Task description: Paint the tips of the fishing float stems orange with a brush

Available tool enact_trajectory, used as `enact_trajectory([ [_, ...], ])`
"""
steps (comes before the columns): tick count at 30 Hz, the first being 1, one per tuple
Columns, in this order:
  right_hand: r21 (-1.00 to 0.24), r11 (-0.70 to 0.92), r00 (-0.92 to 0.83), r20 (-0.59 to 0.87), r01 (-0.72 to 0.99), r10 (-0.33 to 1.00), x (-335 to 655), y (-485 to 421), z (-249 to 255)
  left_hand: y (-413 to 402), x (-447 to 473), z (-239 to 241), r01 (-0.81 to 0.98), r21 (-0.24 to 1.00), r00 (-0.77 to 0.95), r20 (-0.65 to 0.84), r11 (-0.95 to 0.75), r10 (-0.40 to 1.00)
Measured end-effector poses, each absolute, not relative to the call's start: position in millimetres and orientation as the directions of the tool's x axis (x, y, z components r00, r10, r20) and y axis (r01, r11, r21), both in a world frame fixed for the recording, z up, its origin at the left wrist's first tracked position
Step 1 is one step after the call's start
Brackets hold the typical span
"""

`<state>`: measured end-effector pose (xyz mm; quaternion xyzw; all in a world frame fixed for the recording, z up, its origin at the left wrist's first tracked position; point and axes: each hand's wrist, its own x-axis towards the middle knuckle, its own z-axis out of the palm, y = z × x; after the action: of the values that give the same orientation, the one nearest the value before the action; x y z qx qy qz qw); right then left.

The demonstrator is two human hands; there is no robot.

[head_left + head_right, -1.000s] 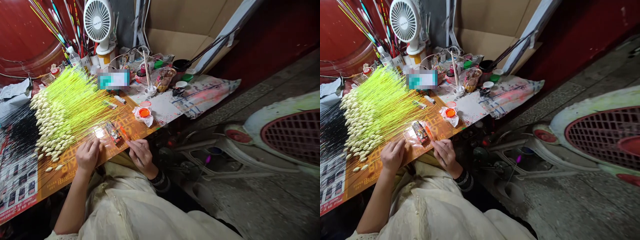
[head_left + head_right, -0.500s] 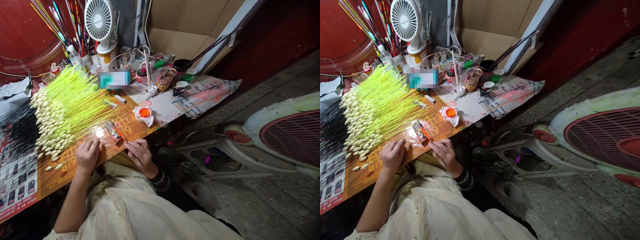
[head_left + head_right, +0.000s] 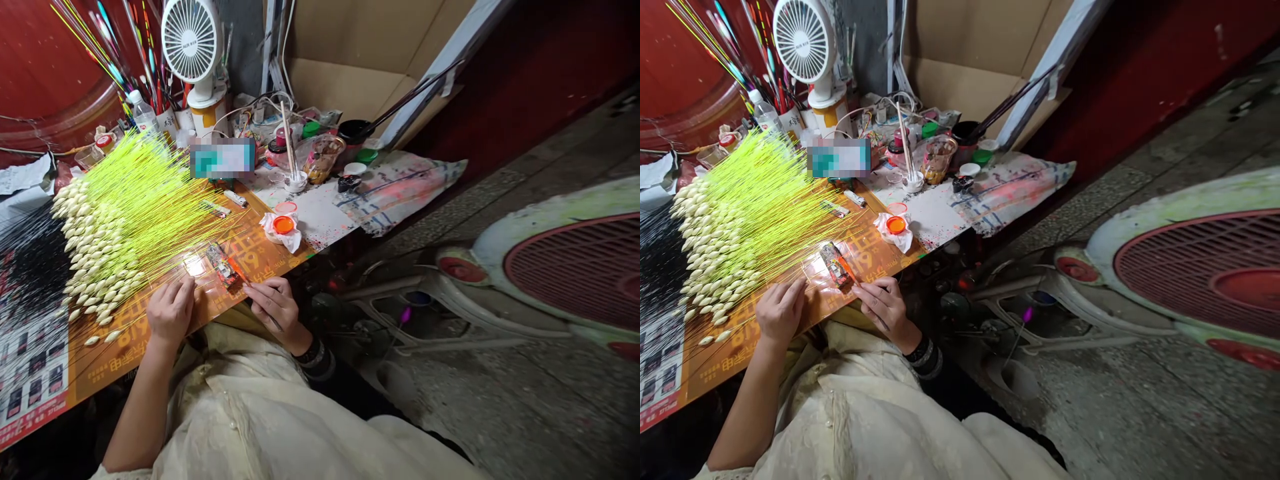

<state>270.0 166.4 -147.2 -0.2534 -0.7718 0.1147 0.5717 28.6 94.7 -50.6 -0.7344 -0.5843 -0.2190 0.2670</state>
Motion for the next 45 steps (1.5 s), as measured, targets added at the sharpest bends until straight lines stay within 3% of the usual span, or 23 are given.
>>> enact_trajectory([
  [6,-0.471,0.838,-0.191,0.828,0.275,0.527,269,166,-144,95,28,-50,0.977,-0.082,0.204,0.634,-0.198,0.746],
  [11,-0.453,0.851,-0.144,0.854,0.265,0.500,268,167,-136,96,28,-49,0.968,-0.143,0.250,0.643,-0.207,0.724],
  [26,-0.477,0.845,-0.093,0.856,0.243,0.509,270,161,-126,97,32,-45,0.965,-0.168,0.262,0.653,-0.200,0.711],
  [34,-0.390,0.909,-0.193,0.890,0.145,0.413,261,147,-125,94,36,-45,0.972,-0.147,0.233,0.645,-0.181,0.728],
  [45,-0.384,0.895,-0.198,0.881,0.228,0.429,248,141,-125,92,36,-49,0.976,-0.125,0.216,0.635,-0.177,0.742],
])
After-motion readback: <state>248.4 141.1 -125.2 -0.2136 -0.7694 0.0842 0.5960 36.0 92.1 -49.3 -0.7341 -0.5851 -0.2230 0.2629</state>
